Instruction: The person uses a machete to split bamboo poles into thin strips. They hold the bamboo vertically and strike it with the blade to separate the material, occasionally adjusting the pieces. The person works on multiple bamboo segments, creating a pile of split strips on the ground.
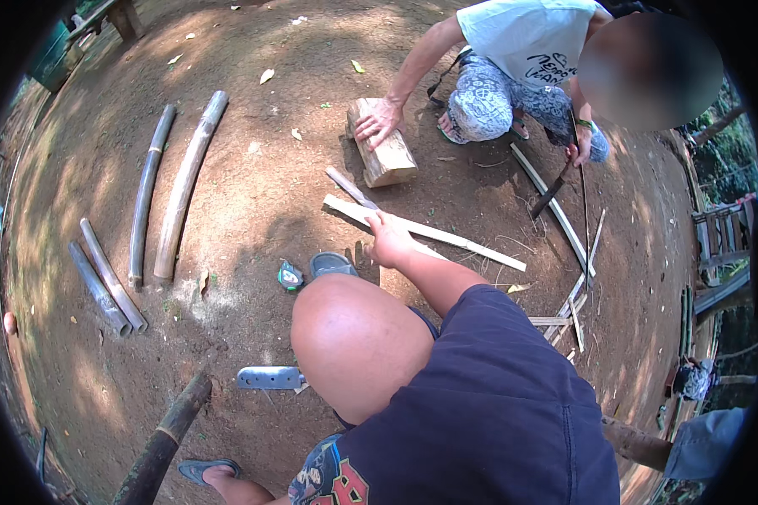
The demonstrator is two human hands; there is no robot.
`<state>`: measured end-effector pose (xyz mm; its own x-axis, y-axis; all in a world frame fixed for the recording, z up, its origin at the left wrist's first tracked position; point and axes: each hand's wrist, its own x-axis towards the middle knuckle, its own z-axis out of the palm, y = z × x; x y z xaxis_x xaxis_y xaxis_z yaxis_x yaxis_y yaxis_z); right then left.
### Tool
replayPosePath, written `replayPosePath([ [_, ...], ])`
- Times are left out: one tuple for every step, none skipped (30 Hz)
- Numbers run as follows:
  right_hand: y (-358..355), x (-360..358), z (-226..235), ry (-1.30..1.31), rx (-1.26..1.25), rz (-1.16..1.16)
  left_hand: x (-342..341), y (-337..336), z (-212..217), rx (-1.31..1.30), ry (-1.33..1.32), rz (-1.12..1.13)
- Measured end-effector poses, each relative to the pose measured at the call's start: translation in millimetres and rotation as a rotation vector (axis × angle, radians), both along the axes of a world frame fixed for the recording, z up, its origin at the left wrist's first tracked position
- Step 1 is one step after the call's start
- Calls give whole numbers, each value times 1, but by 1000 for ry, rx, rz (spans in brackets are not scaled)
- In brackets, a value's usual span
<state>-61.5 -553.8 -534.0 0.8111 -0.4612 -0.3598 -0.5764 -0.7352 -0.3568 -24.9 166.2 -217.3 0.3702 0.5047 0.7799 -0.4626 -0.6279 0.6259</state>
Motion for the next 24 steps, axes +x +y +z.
replayPosePath([
  [17,-22,-1,12,41,44,0,-1,1,-5,-2,1],
  [27,-43,-2,35,38,165,1,-1,2,-25,50,25],
  [36,-62,-5,136,98,203,2,0,2,-17,25,5],
  [44,-84,-9,147,152,185,4,1,2,-7,-1,-13],
  [48,-104,-12,206,194,201,7,1,2,2,-26,-29],
  [51,-123,-16,240,209,167,10,2,2,85,-34,28],
  [52,-140,-19,300,190,174,13,1,1,168,-43,86],
  [53,-156,-21,365,180,177,16,0,1,250,-52,144],
  [53,-168,-23,437,149,183,19,-2,2,254,-38,138],
  [54,-178,-24,419,177,175,22,-5,3,261,-24,133],
  [55,-186,-24,412,186,170,23,-9,5,271,-7,129],
  [55,-190,-23,424,196,184,24,-14,7,264,16,93],
  [55,-189,-21,348,206,146,23,-19,9,259,39,56],
  [53,-184,-17,289,209,126,23,-26,11,250,61,19],
  [50,-174,-10,243,197,109,21,-32,13,271,100,61],
  [45,-159,-1,191,241,26,20,-39,14,290,136,105],
  [38,-137,12,109,274,-56,19,-46,16,307,171,153],
  [29,-114,30,27,268,-84,18,-52,18,232,113,150],
  [21,-89,52,-76,269,-116,17,-58,19,155,57,149],
  [11,-61,79,-181,286,-103,15,-64,21,76,2,150],
  [4,-34,109,-305,274,-58,14,-68,24,43,-5,119],
  [1,-7,142,-439,248,16,12,-71,26,12,-11,93],
  [-1,18,177,-502,256,114,9,-73,30,-19,-17,70],
  [5,40,210,-533,230,230,7,-75,31,-19,-1,146],
])
